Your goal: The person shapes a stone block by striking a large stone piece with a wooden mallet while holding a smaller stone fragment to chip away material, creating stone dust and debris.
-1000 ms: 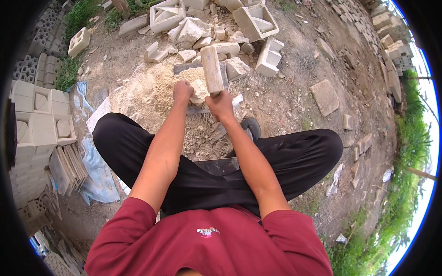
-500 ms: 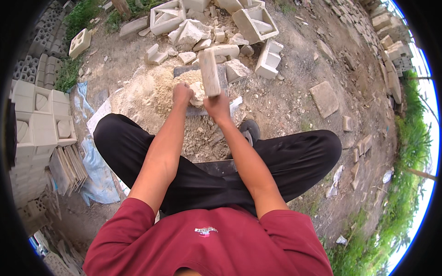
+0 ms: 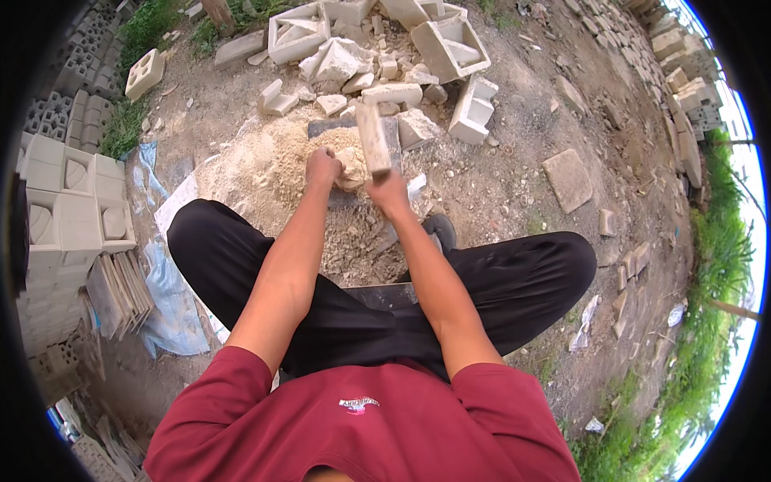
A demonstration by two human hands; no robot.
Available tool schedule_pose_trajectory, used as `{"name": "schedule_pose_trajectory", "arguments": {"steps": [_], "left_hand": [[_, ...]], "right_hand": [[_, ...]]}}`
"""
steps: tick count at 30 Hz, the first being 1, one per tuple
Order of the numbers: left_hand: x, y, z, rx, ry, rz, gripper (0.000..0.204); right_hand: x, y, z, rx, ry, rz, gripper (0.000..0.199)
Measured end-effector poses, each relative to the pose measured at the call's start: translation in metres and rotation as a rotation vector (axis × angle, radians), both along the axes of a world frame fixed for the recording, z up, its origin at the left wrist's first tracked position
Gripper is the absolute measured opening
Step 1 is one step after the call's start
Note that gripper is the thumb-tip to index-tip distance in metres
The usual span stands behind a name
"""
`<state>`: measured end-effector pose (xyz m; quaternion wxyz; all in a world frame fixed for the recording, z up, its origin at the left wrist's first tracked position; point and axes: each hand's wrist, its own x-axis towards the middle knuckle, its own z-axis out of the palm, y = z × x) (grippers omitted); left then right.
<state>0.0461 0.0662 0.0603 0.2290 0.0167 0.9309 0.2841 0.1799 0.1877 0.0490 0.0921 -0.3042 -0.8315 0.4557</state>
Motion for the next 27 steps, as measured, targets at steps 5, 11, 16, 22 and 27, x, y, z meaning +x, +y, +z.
{"name": "schedule_pose_trajectory", "arguments": {"steps": [5, 11, 16, 22, 27], "left_hand": [[-0.003, -0.017, -0.004, -0.008, -0.016, 0.057, 0.023], [-0.003, -0.008, -0.012, -0.001, 0.002, 0.054, 0.025], [0.003, 0.006, 0.004, 0.044, 0.000, 0.006, 0.025], [-0.001, -0.011, -0.008, -0.054, -0.011, -0.037, 0.028], [0.019, -0.002, -0.002, -0.090, 0.219, -0.255, 0.042]], "right_hand": [[-0.009, -0.011, 0.047, -0.232, -0.360, 0.033, 0.043], [-0.018, -0.002, 0.032, -0.213, 0.058, -0.099, 0.042], [0.014, 0.020, -0.004, -0.131, -0.206, -0.010, 0.039], [-0.010, 0.015, 0.034, -0.420, -0.072, -0.089, 0.034], [0.010, 0.003, 0.001, 0.071, -0.228, -0.068, 0.032]]}}
